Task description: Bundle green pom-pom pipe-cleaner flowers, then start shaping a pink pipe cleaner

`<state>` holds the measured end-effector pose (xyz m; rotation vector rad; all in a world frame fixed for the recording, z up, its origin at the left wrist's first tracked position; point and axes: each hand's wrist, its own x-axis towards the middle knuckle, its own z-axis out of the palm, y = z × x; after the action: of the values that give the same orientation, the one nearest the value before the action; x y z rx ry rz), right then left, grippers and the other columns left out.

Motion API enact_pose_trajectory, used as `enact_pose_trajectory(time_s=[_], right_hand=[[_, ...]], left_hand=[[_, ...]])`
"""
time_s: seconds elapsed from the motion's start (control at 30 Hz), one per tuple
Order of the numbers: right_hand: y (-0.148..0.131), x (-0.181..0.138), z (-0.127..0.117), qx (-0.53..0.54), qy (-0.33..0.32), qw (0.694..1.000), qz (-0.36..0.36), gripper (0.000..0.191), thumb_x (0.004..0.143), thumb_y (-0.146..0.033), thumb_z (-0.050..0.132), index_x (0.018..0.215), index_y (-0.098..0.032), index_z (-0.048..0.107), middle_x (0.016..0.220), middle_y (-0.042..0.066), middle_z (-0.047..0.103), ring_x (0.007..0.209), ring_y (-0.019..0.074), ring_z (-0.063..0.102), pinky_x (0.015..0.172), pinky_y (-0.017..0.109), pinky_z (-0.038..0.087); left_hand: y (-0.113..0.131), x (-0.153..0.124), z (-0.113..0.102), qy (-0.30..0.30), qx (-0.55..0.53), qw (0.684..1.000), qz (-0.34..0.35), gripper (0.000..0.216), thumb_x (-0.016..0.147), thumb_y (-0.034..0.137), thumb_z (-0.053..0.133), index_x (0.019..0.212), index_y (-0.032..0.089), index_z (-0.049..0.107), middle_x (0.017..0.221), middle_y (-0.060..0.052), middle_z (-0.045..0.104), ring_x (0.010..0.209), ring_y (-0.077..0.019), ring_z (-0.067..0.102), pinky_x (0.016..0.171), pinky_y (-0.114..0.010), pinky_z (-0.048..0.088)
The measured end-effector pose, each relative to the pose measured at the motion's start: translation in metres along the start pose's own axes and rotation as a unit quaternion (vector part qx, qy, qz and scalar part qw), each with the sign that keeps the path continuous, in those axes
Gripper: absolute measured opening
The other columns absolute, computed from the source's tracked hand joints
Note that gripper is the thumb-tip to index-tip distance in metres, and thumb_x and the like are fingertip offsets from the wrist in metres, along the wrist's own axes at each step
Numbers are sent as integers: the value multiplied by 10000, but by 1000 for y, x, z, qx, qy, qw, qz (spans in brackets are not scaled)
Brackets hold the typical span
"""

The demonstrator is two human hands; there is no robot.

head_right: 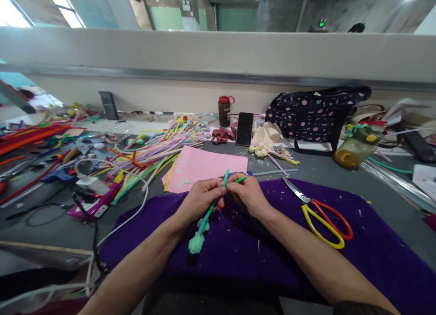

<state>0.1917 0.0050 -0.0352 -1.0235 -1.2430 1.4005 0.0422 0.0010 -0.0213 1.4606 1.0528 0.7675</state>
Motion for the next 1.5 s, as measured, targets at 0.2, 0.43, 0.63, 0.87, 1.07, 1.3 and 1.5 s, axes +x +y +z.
enact_pose_trajectory(time_s=[0.2, 0.43, 0.63, 0.87, 1.07, 1.3, 1.5], right_hand=[[-2, 0, -2, -67, -4, 998, -7, 231, 706, -332, 574, 566, -168, 492, 427, -55, 421, 359, 60, 343, 363, 192, 243], [4, 4, -3, -77, 3, 997, 17, 291, 697, -386, 596, 551, -170, 469, 390, -59, 434, 343, 62, 354, 350, 186, 231], [-1, 4, -5, 38, -29, 997, 57, 259, 694, -376, 607, 589, -159, 512, 413, -60, 457, 332, 44, 328, 344, 177, 209], [-3, 2, -7, 33, -48, 998, 9, 221, 711, -359, 609, 653, -153, 552, 519, -27, 525, 373, 46, 348, 362, 185, 218], [-7, 0, -6, -29, -39, 999, -15, 184, 739, -327, 578, 670, -157, 564, 544, -24, 527, 386, 48, 352, 370, 187, 232], [-5, 2, -6, -53, -48, 997, -6, 240, 741, -344, 562, 594, -169, 488, 420, -68, 406, 346, 46, 297, 354, 187, 204], [-3, 0, -3, -24, -72, 997, 31, 256, 694, -357, 619, 603, -163, 480, 496, -51, 486, 344, 40, 349, 343, 182, 205]], left_hand=[[-3, -1, 2, 48, 183, 980, 68, 166, 718, 207, 434, 592, 169, 534, 501, 12, 572, 449, -95, 489, 466, -199, 336], [-3, -2, 4, 76, 247, 961, 99, 187, 722, 222, 451, 552, 166, 506, 470, 29, 541, 452, -93, 472, 486, -212, 316], [-1, 2, -1, -48, -101, 993, -39, 202, 742, 330, 505, 706, 136, 547, 511, -9, 598, 403, -96, 518, 413, -188, 373], [-4, 7, -8, -109, -258, 951, -130, 269, 777, 341, 498, 836, 91, 581, 565, -66, 639, 482, -161, 618, 382, -190, 435], [-8, 8, -7, -108, -276, 946, -130, 218, 741, 299, 570, 817, 94, 573, 579, -62, 639, 497, -156, 621, 367, -169, 417], [-5, 8, -4, 28, -150, 988, -7, 306, 654, 389, 650, 814, 135, 586, 605, 1, 596, 463, -76, 536, 405, -154, 374], [-4, 8, -8, 42, -171, 984, 6, 295, 592, 328, 706, 798, 139, 610, 599, 20, 570, 430, -53, 478, 434, -178, 369]])
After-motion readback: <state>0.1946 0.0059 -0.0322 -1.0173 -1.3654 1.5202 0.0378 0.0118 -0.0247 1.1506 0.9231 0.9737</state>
